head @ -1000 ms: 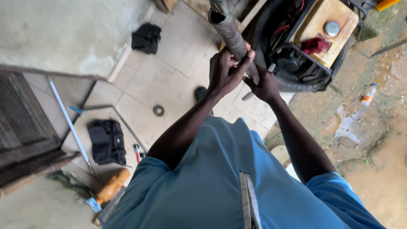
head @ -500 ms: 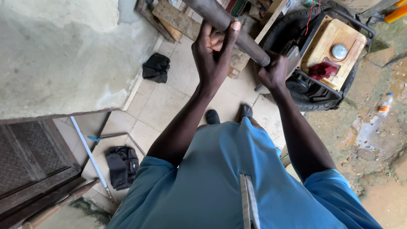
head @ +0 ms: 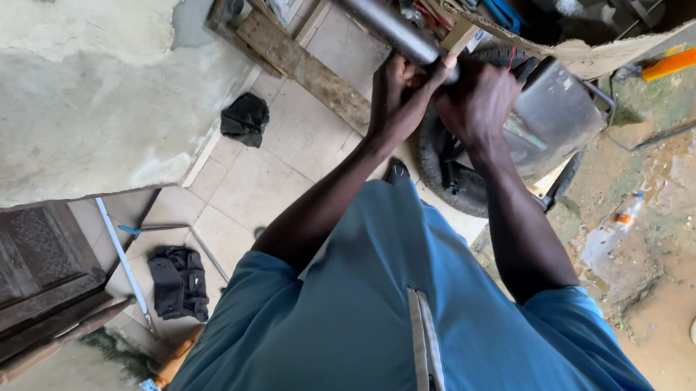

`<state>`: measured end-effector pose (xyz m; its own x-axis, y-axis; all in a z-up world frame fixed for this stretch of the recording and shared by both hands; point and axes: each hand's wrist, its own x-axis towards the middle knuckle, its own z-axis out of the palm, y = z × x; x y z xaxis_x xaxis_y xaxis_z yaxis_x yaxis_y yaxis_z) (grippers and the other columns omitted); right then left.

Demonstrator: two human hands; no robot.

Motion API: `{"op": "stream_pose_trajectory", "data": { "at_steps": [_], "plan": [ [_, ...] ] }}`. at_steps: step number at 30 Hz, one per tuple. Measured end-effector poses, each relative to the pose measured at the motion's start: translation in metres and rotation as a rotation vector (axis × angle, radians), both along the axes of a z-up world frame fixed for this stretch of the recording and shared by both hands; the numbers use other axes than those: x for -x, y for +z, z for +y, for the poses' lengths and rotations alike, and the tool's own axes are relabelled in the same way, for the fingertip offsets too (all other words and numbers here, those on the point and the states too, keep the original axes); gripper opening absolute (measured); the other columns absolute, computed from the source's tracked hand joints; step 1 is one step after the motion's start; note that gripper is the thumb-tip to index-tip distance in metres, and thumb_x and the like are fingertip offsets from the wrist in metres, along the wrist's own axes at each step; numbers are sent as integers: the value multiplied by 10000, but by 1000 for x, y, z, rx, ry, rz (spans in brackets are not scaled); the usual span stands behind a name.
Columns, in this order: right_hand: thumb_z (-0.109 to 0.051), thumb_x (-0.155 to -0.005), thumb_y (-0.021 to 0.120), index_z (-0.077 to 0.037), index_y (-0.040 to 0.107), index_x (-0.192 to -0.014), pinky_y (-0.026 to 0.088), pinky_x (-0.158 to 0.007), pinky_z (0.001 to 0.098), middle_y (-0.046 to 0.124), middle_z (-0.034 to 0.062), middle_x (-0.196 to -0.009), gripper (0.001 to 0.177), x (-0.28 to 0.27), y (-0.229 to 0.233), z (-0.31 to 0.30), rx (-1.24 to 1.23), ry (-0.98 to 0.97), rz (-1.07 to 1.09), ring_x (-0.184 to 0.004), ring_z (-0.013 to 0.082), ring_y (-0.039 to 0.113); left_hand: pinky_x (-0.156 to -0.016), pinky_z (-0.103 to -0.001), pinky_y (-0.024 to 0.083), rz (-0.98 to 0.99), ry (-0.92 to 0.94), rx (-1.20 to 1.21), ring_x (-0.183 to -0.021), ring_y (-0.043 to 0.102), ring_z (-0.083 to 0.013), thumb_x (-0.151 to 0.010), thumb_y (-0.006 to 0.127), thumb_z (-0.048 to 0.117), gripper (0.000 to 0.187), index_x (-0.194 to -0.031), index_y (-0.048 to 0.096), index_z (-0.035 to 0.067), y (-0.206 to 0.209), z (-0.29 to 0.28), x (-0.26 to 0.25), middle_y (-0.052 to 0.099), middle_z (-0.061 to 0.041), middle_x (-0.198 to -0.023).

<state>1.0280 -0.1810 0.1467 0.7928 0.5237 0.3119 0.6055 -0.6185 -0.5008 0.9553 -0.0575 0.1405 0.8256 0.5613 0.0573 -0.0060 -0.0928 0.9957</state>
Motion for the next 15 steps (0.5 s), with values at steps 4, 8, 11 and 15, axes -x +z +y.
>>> {"op": "stream_pose_trajectory", "data": {
  "at_steps": [4,8,11,15],
  "plan": [
    [-211,-725,772,-64,743,-772,471,-480,424,661,155,-605,157,-32,1,2,124,-65,23,-468,313,607,-607,-270,404,-162,-80,92,-672,429,-45,-956,797,351,369,-910,669,9,-1,13,-33,459,80,-720],
    [-227,-754,790,-76,731,-770,472,-494,401,664,136,-630,164,-52,7,9,157,-61,71,-487,283,626,-603,-265,363,-175,-172,261,-647,430,-31,-981,800,337,389,-772,580,93,-6,27,-55,474,84,-656],
    [-380,-696,921,-91,708,-681,446,-471,454,634,119,-557,359,-61,20,26,227,-108,-119,-479,322,618,-607,-263,398,-239,-190,392,-646,435,-26,-966,813,335,422,-735,527,128,4,43,-76,449,91,-658],
    [-198,-783,847,-56,715,-922,451,-520,465,652,143,-669,239,-64,37,44,179,-160,-100,-559,335,634,-573,-250,518,-85,-102,625,-655,543,-1,-850,829,334,280,-822,609,164,8,55,-100,541,109,-710]
  ]
}}
